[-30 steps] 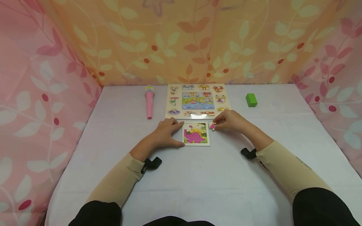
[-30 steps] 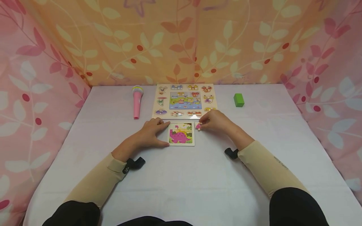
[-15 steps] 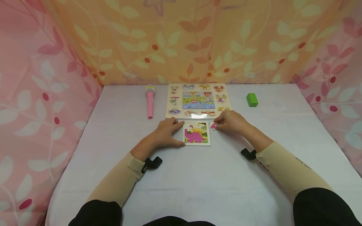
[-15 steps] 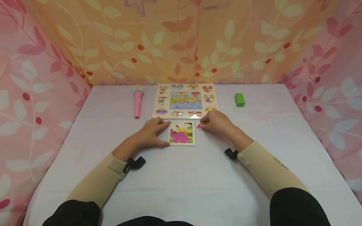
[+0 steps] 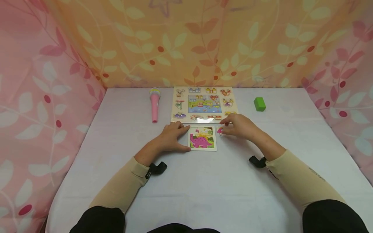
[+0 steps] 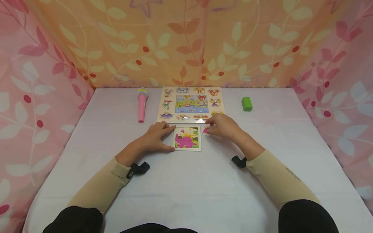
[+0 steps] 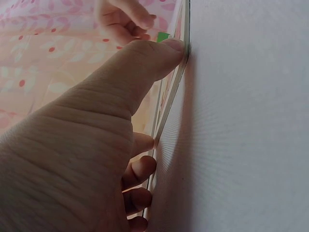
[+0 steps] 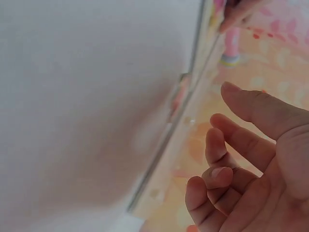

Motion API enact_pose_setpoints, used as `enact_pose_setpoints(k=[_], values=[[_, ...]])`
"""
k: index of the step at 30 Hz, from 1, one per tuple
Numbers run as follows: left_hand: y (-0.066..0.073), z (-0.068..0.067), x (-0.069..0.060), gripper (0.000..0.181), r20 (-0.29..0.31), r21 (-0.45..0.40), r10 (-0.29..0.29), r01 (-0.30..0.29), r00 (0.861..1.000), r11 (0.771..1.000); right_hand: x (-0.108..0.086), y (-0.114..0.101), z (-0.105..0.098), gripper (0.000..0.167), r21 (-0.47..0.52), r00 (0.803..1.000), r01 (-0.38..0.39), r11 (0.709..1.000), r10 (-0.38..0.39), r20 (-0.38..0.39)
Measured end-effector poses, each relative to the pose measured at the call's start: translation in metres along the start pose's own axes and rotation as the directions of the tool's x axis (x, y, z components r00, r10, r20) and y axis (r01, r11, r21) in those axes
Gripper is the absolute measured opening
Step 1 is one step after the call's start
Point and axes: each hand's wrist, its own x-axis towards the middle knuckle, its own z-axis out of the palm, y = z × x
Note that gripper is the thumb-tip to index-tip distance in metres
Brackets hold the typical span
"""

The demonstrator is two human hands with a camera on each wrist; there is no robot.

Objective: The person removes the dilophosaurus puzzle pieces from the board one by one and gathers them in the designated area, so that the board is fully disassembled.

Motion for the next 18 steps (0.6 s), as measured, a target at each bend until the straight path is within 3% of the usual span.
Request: enact_pose_setpoints(k=[10,18], values=[[-0.005,0.001,0.0,0.102,-0.009,0.005,0.004,-0.004,1.0,1.0,0.0,-0.031,-0.011,0.042,-0.015,0.995,0.085,0.996,-0.086,-0.042],[-0.003,0.001,0.0,0.102,0.005,-0.005,0.006,-0.006,1.0,1.0,0.009,-0.048,-0.005,0.042,0.002,0.993,0.115,0.993,-0.115,-0.026]])
